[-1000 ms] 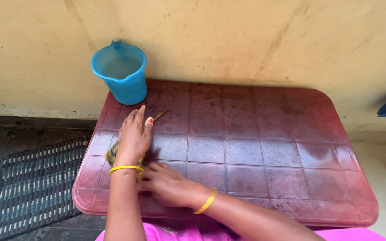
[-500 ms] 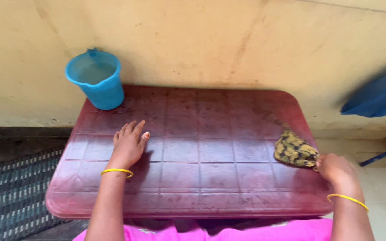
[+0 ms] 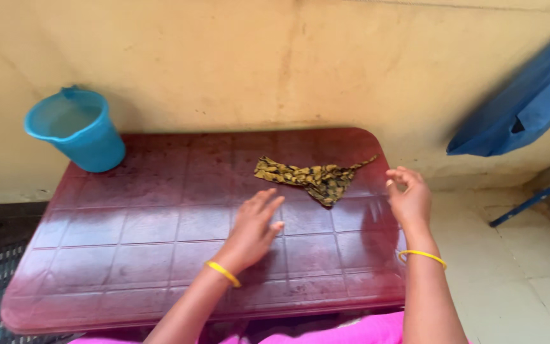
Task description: The person dips a cloth into a blue mug of water and uses it to wipe down a red plastic table.
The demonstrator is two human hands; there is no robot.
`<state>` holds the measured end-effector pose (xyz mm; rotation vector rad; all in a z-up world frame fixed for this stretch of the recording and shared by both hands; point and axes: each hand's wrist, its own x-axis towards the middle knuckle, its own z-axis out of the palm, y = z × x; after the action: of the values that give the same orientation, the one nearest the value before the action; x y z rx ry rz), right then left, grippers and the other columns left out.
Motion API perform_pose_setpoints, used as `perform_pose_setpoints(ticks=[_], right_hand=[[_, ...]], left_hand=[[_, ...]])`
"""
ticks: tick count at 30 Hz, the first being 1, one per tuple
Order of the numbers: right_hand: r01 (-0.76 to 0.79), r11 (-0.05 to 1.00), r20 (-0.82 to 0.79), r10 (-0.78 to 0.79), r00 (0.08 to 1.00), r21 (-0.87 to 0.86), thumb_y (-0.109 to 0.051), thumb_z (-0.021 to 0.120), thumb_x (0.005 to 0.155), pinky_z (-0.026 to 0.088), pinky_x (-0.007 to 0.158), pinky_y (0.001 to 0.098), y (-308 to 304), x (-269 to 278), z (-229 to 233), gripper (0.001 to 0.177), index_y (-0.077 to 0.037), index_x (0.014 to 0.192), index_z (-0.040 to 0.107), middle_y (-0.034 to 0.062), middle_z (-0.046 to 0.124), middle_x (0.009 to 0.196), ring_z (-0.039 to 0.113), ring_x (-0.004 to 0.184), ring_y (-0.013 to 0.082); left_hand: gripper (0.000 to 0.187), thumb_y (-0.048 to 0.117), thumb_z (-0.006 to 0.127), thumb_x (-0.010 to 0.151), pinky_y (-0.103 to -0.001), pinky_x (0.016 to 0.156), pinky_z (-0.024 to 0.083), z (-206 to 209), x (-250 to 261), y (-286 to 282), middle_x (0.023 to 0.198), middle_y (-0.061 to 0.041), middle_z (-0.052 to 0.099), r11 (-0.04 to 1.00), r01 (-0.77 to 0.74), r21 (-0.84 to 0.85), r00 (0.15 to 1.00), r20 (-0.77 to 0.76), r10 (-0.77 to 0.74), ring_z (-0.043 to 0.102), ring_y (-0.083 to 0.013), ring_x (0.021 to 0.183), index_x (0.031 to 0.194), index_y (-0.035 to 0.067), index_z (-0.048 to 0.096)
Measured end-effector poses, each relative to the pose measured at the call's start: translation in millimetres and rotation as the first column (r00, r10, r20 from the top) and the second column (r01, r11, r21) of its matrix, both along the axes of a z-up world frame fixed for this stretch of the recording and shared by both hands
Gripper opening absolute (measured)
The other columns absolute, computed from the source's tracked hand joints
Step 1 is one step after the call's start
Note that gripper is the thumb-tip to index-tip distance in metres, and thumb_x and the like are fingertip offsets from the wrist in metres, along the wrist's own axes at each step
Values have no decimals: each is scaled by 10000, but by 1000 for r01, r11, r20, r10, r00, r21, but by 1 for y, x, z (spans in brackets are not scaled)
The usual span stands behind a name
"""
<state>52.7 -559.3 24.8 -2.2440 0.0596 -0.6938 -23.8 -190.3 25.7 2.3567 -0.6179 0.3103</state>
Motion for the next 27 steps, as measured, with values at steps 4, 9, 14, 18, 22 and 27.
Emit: perform_pose_setpoints(ticks=[4,9,14,18,22,27], right_hand=[[61,967,1,-63,998,248,-23,706,912,553,767,280,-44,4,-18,187,-40,1088,768,82,701,1153,682,873,138],[169,851,-146,-110,983,498,-46,691,918,552,694,246,-70,5,-22,203,-75,1106,763,31,720,955,644,801,72],[159,842,-139,-101,985,516,-34,690,898,544,670,245,-70,12,-19,198,-71,1082,753,-16,731,945,640,765,68],[204,831,-183,-125,975,517,-47,697,910,540,687,245,-71,7,-15,179,-71,1075,760,2,720,909,635,774,70],[174,807,-146,-110,983,564,-49,689,906,547,693,248,-78,10,-17,186,-74,1079,755,-1,716,933,643,801,67],[117,812,-89,-81,993,571,-49,685,919,554,703,253,-88,11,-29,193,-74,1100,749,2,718,965,646,826,76]], left_hand=[[556,351,592,987,-545,1200,220,-19,39,-66,1604,-195,370,994,47,95,994,-99,-38,278,-412,1505,1468,84,505],[655,519,480,993,-617,1193,149,-50,127,-120,1640,-190,227,900,-20,435,977,-181,109,145,-423,1521,1531,149,419],[689,586,478,984,-666,1207,150,-37,232,-183,1685,-177,190,884,-136,448,923,-266,277,156,-452,1539,1541,183,439],[704,628,521,950,-668,1205,164,-27,236,-242,1665,-210,222,891,-37,452,953,-253,168,183,-476,1524,1507,199,490],[641,573,611,878,-738,1134,125,-27,166,-266,1599,-206,280,890,226,396,974,-123,-193,204,-474,1478,1406,217,546],[451,371,717,813,-722,1120,221,-21,17,-223,1448,-195,486,782,583,218,805,-29,-592,385,-426,1412,1231,204,685]])
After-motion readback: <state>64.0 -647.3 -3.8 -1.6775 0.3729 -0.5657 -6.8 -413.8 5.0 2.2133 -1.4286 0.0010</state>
